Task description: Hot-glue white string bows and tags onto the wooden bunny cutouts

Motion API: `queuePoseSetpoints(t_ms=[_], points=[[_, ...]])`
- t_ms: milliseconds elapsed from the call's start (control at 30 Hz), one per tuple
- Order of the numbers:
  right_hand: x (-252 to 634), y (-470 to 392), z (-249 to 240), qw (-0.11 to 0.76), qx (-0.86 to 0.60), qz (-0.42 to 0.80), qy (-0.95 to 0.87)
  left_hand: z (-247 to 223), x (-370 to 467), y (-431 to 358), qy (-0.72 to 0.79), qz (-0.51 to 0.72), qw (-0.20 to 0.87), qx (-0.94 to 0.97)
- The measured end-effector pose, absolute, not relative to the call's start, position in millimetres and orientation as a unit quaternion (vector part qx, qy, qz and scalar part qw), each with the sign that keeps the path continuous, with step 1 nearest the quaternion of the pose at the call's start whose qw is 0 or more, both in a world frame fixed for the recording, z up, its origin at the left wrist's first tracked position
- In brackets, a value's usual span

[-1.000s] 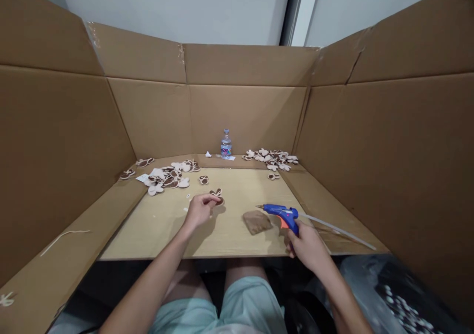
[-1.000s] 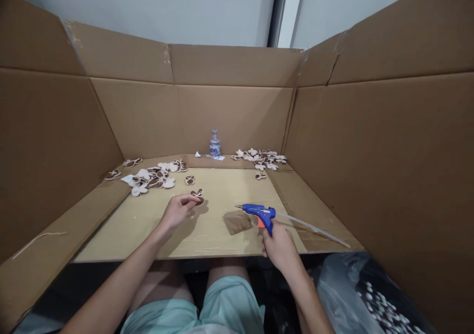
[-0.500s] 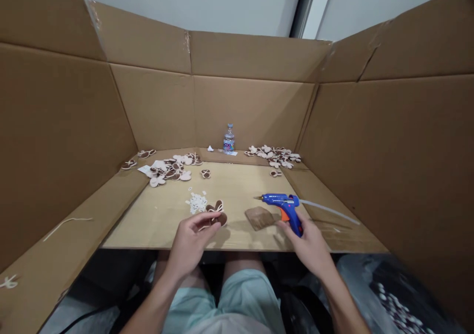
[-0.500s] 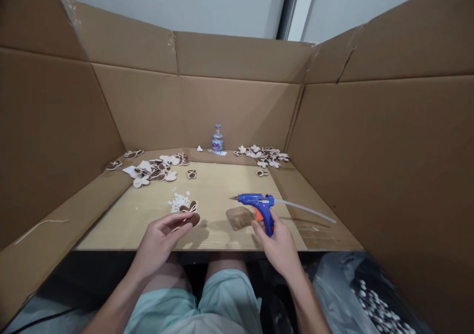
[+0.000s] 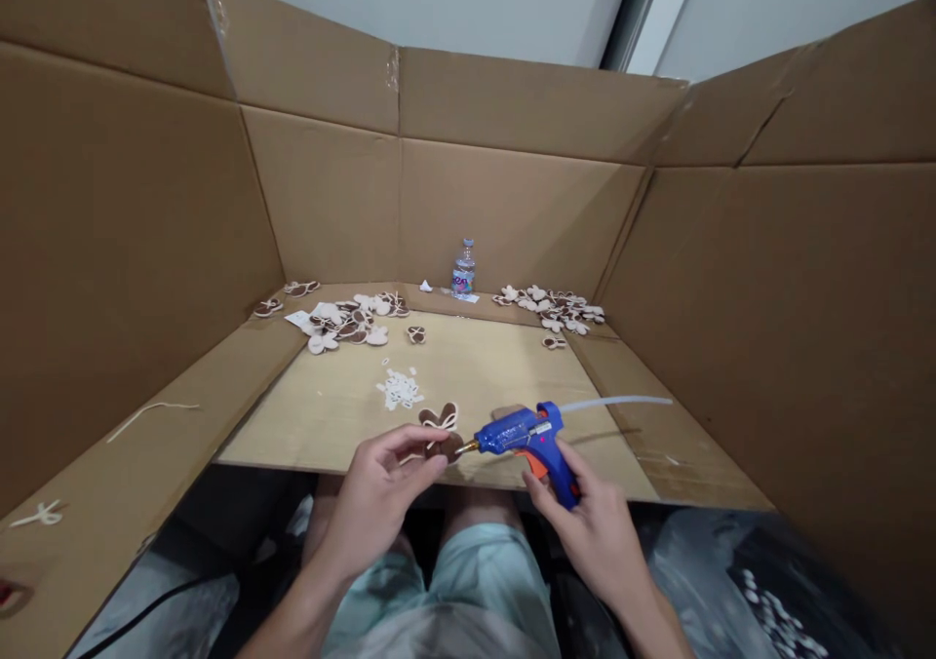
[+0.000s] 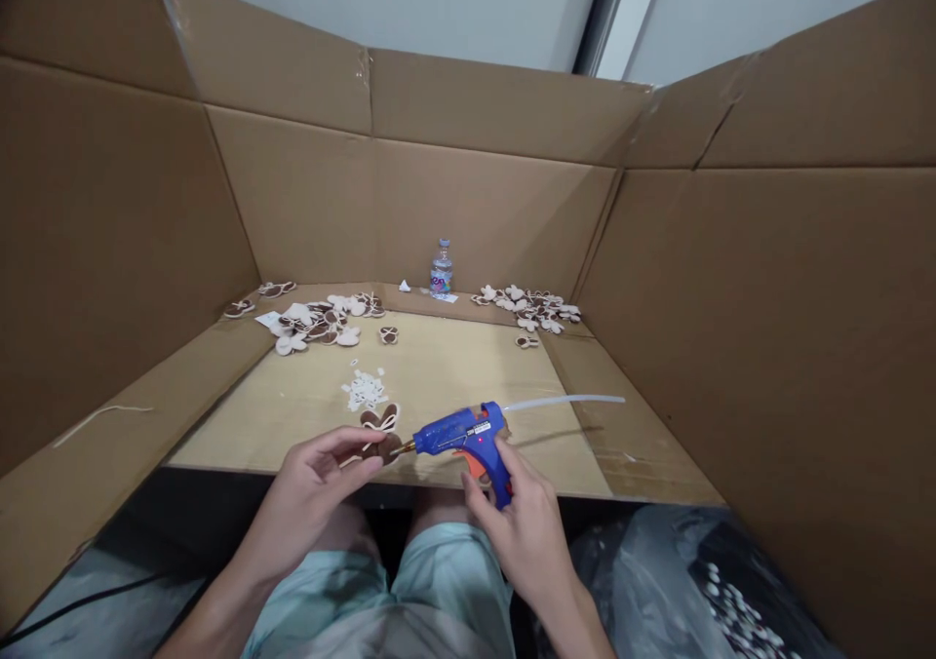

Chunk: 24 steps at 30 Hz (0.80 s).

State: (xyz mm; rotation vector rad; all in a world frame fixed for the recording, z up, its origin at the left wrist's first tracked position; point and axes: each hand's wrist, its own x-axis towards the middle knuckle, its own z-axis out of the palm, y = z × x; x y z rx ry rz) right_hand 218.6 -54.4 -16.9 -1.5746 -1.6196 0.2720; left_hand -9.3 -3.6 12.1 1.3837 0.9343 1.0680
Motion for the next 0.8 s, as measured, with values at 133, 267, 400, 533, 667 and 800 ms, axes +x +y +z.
queuePoseSetpoints(t_ms=[133,267,400,533,667,800], points=[[217,-56,-14,0.426,-0.623,0.091,-0.65,15,-13,-7,0.397,0.447,0.544,0.589],[215,-58,-10,0.433,-0.617,0.085,-0.652,15,-16,-9,0.404,0.444,0.537,0.592],[213,-61,-6,0.443,-0.609,0.067,-0.654,14,-18,-11,0.41,0.437,0.537,0.594],[213,-62,-5,0.453,-0.6,0.059,-0.656,11,-20,-11,0.413,0.436,0.537,0.592],[213,-63,-4,0.456,-0.597,0.058,-0.657,13,-20,-12,0.415,0.435,0.536,0.592],[213,-64,-5,0.454,-0.607,0.06,-0.65,15,-21,-14,0.415,0.437,0.533,0.594]])
